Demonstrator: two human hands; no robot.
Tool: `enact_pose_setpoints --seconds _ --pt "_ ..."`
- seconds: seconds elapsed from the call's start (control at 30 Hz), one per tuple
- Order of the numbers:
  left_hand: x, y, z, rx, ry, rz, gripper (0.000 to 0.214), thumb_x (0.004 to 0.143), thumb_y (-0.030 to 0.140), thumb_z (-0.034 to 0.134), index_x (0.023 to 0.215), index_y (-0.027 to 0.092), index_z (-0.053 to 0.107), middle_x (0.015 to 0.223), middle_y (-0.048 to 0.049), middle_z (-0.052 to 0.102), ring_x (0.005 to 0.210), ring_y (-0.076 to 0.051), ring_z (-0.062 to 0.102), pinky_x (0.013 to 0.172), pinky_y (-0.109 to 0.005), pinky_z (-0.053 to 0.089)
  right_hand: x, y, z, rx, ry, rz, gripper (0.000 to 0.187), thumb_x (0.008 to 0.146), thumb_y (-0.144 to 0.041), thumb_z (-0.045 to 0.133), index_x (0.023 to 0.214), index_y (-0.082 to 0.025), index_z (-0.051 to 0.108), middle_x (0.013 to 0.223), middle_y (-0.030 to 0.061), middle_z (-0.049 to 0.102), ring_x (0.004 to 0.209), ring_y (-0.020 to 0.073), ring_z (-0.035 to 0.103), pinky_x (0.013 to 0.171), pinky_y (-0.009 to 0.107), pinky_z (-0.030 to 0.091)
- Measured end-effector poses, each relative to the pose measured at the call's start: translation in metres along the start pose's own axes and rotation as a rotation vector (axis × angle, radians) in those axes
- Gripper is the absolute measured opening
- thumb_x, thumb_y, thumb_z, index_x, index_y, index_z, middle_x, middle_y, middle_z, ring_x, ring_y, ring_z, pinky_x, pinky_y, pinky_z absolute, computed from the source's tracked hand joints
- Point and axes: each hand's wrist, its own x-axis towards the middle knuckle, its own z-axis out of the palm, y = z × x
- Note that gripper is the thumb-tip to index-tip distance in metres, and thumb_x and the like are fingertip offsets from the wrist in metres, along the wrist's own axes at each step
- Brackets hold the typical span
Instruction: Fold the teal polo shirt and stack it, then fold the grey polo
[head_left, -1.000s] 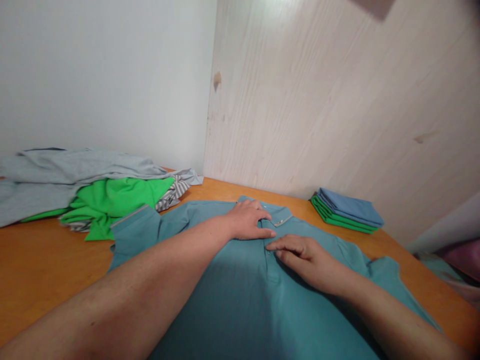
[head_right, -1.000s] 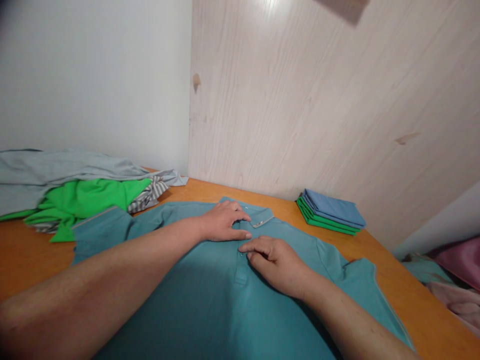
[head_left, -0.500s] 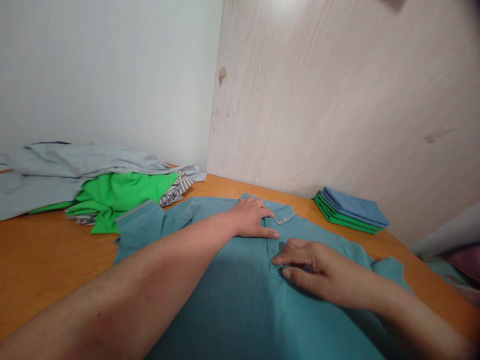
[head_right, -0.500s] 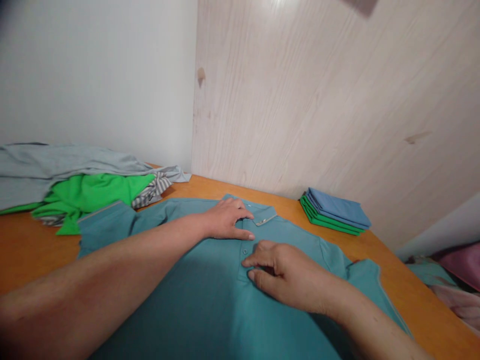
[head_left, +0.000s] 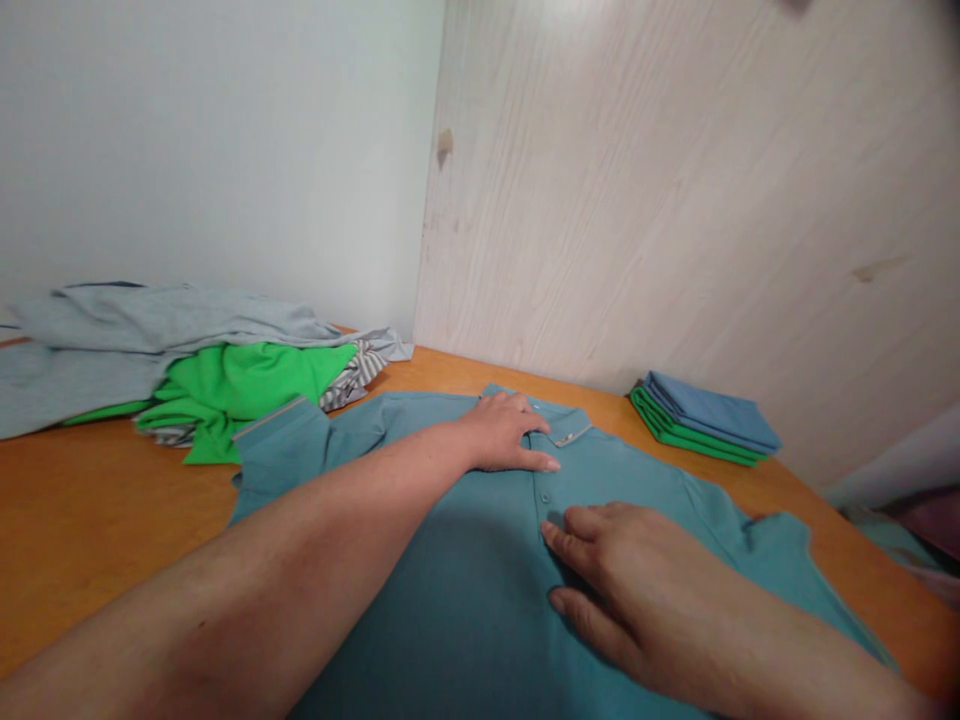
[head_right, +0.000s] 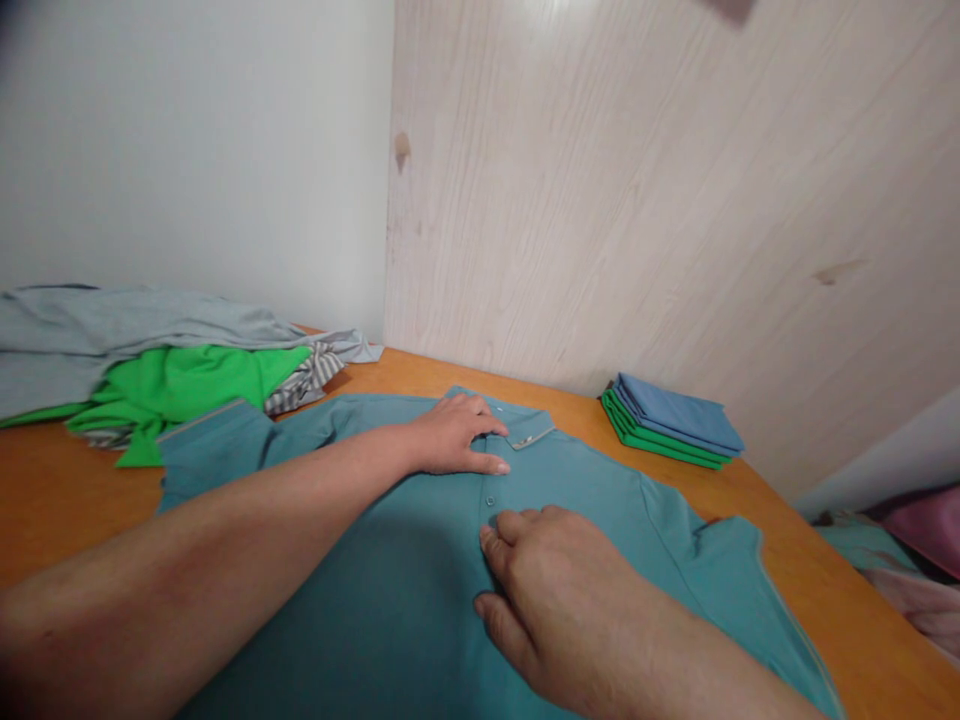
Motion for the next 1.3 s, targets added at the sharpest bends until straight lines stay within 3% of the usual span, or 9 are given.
enact_pose_setpoints --seconds 0.13,0.27,0.43,0.67,0.87,1.03,1.3 --pt "0.000 0.000 0.000 0.000 0.009 0.011 0.060 0.083 0.075 0.052 0.126 0.035 0.066 0.124 -0.0082 0.059 0.116 -0.032 0.050 0.101 -0.047 0.036 -0.001 0.000 -0.003 -0.012 -0.025 0.019 0.021 0.090 -0.038 0.058 0.101 -0.023 0.067 0.092 0.0071 0.068 0.084 0.0239 0.064 0.076 0.038 0.047" --pt "0.001 0.002 -0.003 -0.013 -0.019 -0.010 0.057 0.091 0.073 0.038 0.124 0.036 0.067 0.123 -0.0072 0.060 0.115 -0.031 0.051 0.101 -0.047 0.035 -0.001 0.000 -0.006 -0.008 -0.042 0.029 0.020 0.090 -0.036 0.057 0.100 -0.022 0.067 0.091 0.0063 0.067 0.083 0.0226 0.064 0.075 0.036 0.046" --pt "0.000 0.006 -0.009 0.006 -0.082 -0.019 0.082 0.068 0.087 0.057 0.132 0.035 0.060 0.134 -0.0082 0.055 0.124 -0.035 0.045 0.106 -0.049 0.032 -0.002 -0.001 -0.007 0.008 -0.030 0.025 0.022 0.089 -0.033 0.057 0.104 -0.020 0.068 0.088 0.0056 0.065 0.081 0.0202 0.062 0.075 0.033 0.044" --pt "0.001 -0.002 -0.014 -0.034 -0.166 -0.011 0.083 0.069 0.082 0.061 0.137 0.036 0.056 0.140 -0.0068 0.052 0.130 -0.033 0.042 0.109 -0.046 0.032 -0.002 -0.001 -0.008 0.015 -0.026 0.035 0.022 0.088 -0.034 0.057 0.100 -0.019 0.069 0.086 0.0057 0.064 0.078 0.0191 0.060 0.074 0.031 0.044" --pt "0.005 -0.013 -0.011 -0.048 -0.189 0.022 0.066 0.079 0.065 0.063 0.138 0.035 0.057 0.140 -0.0050 0.054 0.126 -0.029 0.048 0.108 -0.042 0.036 -0.002 0.000 -0.008 0.026 -0.023 0.034 0.023 0.088 -0.034 0.058 0.100 -0.019 0.070 0.086 0.0061 0.065 0.078 0.0192 0.061 0.074 0.031 0.044" --pt "0.008 -0.015 -0.001 -0.032 -0.102 0.027 0.043 0.090 0.048 0.054 0.130 0.035 0.064 0.133 -0.0024 0.061 0.123 -0.026 0.051 0.107 -0.042 0.036 -0.002 -0.001 -0.008 0.035 -0.021 0.041 0.023 0.089 -0.034 0.058 0.101 -0.019 0.071 0.086 0.0061 0.065 0.078 0.0191 0.061 0.074 0.030 0.045" --pt "0.012 -0.020 0.008 -0.016 0.006 0.077 0.042 0.089 0.018 0.049 0.122 0.034 0.068 0.122 0.0011 0.068 0.117 -0.021 0.056 0.103 -0.037 0.040 -0.001 0.000 -0.008 0.039 -0.018 0.044 0.023 0.088 -0.035 0.059 0.101 -0.019 0.071 0.086 0.0056 0.065 0.077 0.0189 0.061 0.074 0.031 0.045"
